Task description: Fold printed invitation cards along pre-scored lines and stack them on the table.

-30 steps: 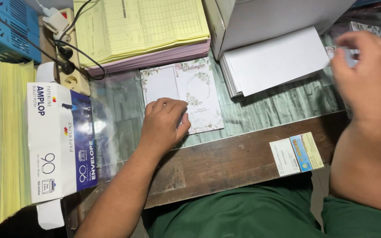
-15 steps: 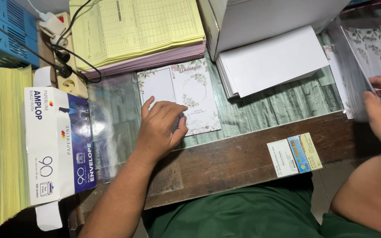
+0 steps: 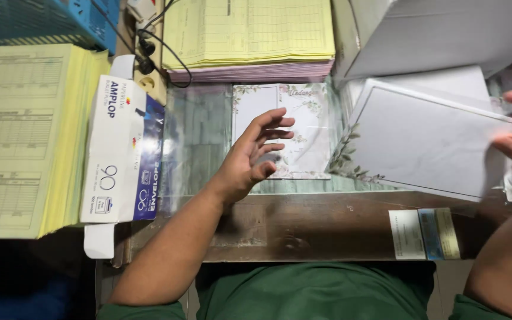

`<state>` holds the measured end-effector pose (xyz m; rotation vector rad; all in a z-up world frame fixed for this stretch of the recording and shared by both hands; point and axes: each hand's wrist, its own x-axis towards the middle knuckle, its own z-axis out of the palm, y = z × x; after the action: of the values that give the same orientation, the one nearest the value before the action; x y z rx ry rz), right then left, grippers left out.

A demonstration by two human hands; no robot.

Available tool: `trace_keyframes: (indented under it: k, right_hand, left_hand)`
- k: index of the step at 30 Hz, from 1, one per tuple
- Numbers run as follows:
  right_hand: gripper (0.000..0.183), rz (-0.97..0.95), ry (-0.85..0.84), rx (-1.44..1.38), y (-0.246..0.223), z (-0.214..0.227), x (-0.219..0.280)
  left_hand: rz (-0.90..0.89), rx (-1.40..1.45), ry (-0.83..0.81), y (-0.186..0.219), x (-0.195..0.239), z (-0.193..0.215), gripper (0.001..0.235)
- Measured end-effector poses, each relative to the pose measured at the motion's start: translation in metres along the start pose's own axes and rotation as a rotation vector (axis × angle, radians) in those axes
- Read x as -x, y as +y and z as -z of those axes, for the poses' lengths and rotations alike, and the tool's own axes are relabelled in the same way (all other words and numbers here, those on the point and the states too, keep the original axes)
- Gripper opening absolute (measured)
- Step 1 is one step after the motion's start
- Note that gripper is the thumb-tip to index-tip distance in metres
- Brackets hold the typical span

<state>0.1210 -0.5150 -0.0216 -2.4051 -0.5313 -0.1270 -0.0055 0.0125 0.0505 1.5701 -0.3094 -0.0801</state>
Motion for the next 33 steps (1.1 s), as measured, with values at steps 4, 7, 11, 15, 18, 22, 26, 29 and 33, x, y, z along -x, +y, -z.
trace_keyframes:
  k: [4, 7, 11, 15, 18, 22, 26, 29, 33]
  right_hand:
    - [0.063, -0.199, 0.017, -0.654, -0.148, -0.04, -0.044]
    - [0.067, -0.243, -0.024, -0.728, -0.157, -0.058, -0.052]
    - [0.063, -0.338, 0.007, -0.687, -0.155, -0.072, -0.045]
    - [0.066, -0.352, 0.023, -0.694, -0.142, -0.077, -0.04]
    - [0.066, -0.304, 0.003, -0.786, -0.135, -0.079, -0.036]
    - [0.067, -0.279, -0.018, -0.824, -0.135, -0.08, -0.038]
    - [0.067, -0.232, -0.049, -0.883, -0.131, -0.085, -0.041]
    - [0.065, -0.246, -0.028, -0.873, -0.141, -0.084, -0.044]
    - [0.064, -0.227, -0.039, -0.883, -0.141, -0.086, -0.043]
  left_hand:
    - [0.128, 0.272, 0.013, 0.005, -0.002, 0.009, 0.101]
    - [0.167, 0.32, 0.124, -0.013, -0.008, 0.012, 0.068]
    - [0.314, 0.248, 0.313, -0.019, -0.014, 0.015, 0.021]
    - [0.379, 0.225, 0.297, -0.013, -0.016, 0.021, 0.031]
    - [0.289, 0.276, 0.282, -0.018, -0.014, 0.022, 0.029]
    - [0.21, 0.324, 0.253, -0.016, -0.012, 0.022, 0.029]
    - [0.238, 0.307, 0.252, -0.007, -0.01, 0.019, 0.034]
    - [0.242, 0.285, 0.262, -0.002, -0.011, 0.019, 0.024]
    - [0.21, 0.264, 0.234, -0.009, -0.01, 0.02, 0.02]
